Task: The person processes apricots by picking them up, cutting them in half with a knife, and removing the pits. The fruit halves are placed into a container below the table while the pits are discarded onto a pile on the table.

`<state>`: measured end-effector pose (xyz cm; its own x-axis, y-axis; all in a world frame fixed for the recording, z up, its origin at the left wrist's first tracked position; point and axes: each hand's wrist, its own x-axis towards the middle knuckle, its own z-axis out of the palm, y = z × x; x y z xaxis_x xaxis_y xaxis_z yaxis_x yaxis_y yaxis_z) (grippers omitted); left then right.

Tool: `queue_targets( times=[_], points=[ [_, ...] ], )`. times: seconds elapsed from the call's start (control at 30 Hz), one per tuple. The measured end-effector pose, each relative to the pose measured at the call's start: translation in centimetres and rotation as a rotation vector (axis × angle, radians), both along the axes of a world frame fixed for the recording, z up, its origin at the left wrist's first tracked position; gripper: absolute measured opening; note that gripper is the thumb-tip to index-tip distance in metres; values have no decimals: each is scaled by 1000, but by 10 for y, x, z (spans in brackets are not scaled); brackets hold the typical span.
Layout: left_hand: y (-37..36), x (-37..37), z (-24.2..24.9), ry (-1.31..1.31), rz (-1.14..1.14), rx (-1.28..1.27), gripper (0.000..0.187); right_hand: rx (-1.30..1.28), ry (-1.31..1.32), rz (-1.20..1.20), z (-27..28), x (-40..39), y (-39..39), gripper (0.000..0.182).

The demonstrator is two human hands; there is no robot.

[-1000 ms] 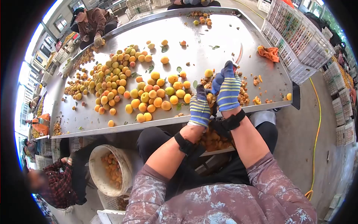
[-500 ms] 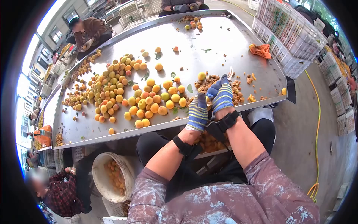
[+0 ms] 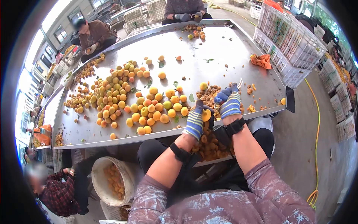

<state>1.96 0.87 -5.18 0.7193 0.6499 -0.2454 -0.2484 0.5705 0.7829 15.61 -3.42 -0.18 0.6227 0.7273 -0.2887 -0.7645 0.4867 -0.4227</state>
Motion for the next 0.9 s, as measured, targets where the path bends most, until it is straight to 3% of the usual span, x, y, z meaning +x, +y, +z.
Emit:
queue_targets(
  times=[0.03, 0.07, 0.13, 0.17, 0.27, 0.33, 0.37, 0.4, 0.5, 0.63, 0.67, 0.73, 0.8, 0.87, 0.9],
  points=[
    [-3, -2, 16, -9, -48, -106, 67, 15, -10, 7, -1, 1, -3, 45],
    [0, -9, 25, -138, -186, -232, 70, 30, -21, 17, 2, 0, -6, 45],
    [2, -7, 28, -115, -160, -326, 69, 35, -39, 44, 3, 2, -14, 46],
    [4, -1, 22, 38, -141, -285, 63, -4, -70, 40, 3, 3, -19, 46],
    [-9, -2, 19, 365, -369, 481, 27, -23, -57, 85, 2, 10, -27, 45],
    [-28, -22, 45, 354, -692, 656, 21, 5, -125, 122, 3, 9, -32, 45],
    [-30, -26, 40, 532, -864, 741, 25, 6, -120, 119, 4, 9, -33, 45],
    [-35, -28, 22, 524, -920, 927, 29, 13, -135, 154, 5, 8, -35, 45],
    [-44, -36, -4, 527, -795, 1526, 50, 3, -205, 175, 7, -3, -39, 44],
    [-32, -37, 25, 577, -972, 1266, 48, 0, -265, 189, 3, -17, -44, 38],
    [-25, -39, 28, 494, -949, 1091, 41, -25, -269, 192, 2, -20, -45, 37],
    [-7, -49, 53, 572, -794, 985, 30, -20, -254, 221, 0, -24, -49, 38],
    [15, -55, 64, 1024, -384, 1452, 27, -142, -358, 277, 5, -29, -53, 39],
    [47, -76, 53, 1331, -177, 1602, 30, -157, -343, 285, 4, -31, -55, 39],
    [55, -85, 53, 1428, -159, 1559, 34, -176, -377, 299, 4, -33, -57, 38]
  ],
)
